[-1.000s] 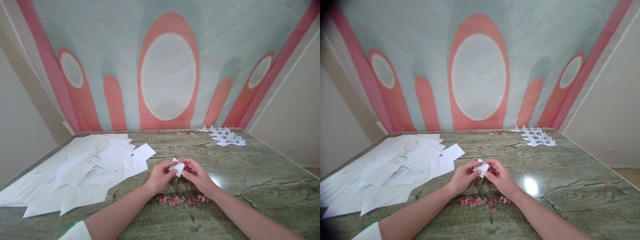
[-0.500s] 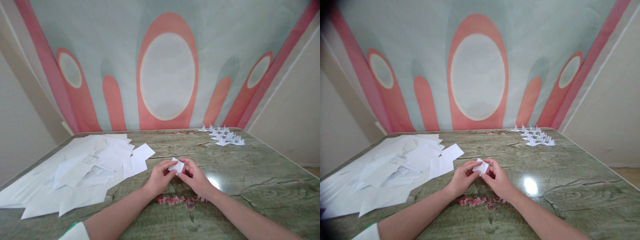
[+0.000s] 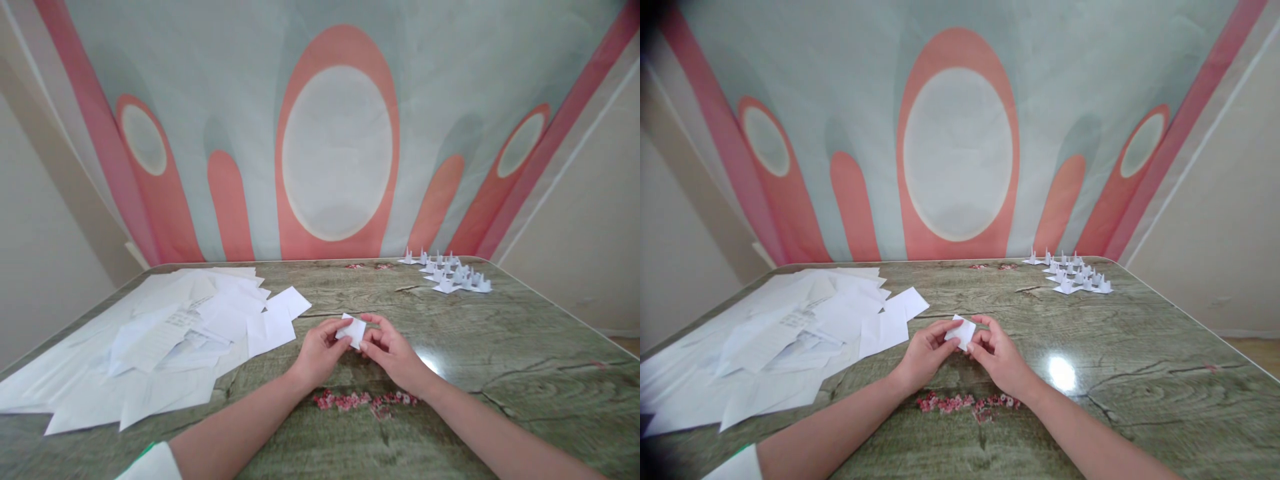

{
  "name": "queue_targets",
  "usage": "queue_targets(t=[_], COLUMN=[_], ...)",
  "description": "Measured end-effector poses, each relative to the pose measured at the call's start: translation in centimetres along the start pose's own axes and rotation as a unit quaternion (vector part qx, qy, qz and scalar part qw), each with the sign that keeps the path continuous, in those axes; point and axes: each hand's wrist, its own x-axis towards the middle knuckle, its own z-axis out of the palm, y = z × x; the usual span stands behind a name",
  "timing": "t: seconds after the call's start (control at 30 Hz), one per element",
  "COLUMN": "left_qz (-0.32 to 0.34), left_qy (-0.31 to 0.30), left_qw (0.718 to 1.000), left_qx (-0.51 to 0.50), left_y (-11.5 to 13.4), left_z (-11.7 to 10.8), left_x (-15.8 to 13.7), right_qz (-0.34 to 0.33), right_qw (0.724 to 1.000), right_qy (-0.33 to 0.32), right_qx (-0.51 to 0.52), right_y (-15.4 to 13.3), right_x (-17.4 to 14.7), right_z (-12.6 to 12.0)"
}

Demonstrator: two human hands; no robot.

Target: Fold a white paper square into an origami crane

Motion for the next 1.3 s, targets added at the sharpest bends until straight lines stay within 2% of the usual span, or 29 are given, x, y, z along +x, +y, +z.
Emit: queue_targets(t=[0.33,0.57,0.93,1.3], left_qz=[-0.006,0.002,0.000,0.008], left_qy=[0.010,-0.005,-0.015,-0.023], left_qw=[1.000,1.000,1.000,1.000], left_qx=[-0.011,0.006,0.000,0.004], left_y=[0.30,0.47,0.57,0.37], left_z=[0.01,-0.12,-0.12,-0.15], left_x=[0.06,0.04,0.01,-0.07], right_qz=[-0.003,-0.002,0.008,0.014], right_qw=[1.000,1.000,0.993,0.993], right_qy=[-0.007,0.003,0.115,0.117], right_qx=[0.019,0.013,0.019,0.018], right_y=[-0.22,-0.17,-0.08,-0.05], right_x=[-0.06,0.05,0.20,0.12], right_z=[-0.03,-0.08,-0.15,-0.23])
